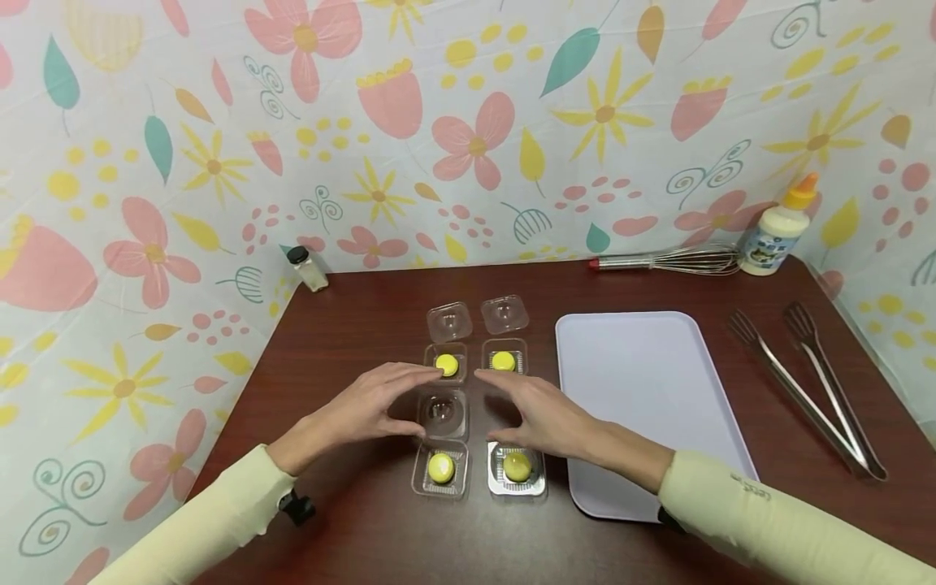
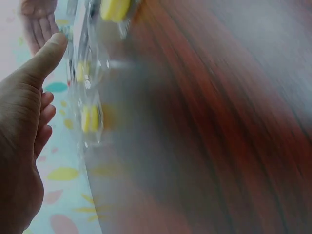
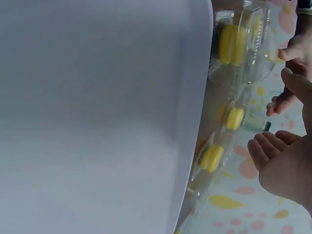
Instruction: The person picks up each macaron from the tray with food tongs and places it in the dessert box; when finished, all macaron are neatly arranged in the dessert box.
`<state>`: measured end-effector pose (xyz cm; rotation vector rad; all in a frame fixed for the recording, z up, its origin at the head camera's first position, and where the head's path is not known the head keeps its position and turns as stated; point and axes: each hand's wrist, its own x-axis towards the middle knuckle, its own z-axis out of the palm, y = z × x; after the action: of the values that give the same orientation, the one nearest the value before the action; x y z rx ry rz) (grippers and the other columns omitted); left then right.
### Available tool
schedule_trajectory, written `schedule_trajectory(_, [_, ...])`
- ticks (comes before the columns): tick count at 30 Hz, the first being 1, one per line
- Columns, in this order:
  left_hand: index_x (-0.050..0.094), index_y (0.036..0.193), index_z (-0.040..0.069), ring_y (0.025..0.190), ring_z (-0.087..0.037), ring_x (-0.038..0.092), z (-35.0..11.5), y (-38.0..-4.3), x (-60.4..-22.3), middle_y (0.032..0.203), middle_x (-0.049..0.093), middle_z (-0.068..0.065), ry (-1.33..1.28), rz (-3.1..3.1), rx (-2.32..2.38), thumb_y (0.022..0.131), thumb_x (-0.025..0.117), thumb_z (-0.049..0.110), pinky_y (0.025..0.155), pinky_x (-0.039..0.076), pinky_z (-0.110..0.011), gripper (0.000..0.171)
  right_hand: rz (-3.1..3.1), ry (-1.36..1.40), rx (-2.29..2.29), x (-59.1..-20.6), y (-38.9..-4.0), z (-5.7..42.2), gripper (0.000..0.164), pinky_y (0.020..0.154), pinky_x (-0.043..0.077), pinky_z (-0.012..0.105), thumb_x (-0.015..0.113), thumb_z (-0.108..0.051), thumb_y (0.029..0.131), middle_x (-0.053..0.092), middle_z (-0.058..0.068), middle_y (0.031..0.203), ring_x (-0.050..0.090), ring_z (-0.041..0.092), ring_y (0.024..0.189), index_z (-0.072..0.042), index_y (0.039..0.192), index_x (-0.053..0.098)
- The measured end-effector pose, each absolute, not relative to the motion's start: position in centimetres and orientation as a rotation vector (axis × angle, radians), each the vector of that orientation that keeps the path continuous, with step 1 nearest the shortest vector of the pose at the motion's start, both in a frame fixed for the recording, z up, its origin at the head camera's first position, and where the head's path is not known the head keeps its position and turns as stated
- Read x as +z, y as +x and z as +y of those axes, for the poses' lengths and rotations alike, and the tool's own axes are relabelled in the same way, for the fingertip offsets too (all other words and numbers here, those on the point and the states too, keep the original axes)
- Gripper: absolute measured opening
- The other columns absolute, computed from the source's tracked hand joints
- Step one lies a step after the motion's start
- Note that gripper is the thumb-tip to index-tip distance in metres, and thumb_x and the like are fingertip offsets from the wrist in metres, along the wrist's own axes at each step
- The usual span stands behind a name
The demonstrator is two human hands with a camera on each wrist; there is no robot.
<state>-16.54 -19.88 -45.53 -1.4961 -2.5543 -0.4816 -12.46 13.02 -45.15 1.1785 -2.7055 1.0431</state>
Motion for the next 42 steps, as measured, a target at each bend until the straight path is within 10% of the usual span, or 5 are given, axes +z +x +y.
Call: schedule_trajectory(42, [0.060, 0.149, 0.012, 0.128, -0.019, 0.062, -22.1, -15.8, -49.2, 0.143, 0.066, 0.000, -1.382, -2.556, -0.459, 0.082, 0.092, 0.047, 0.110, 0.049, -0.039, 0.082, -2.732, 1.181, 0.984, -48.3, -13.9, 8.6, 0.072, 0.106, 0.054, 0.048, 0.096, -0.013, 0.080, 0.069, 0.019, 0.135, 0.066, 0.035, 0.126, 0.006, 0.140, 0.062])
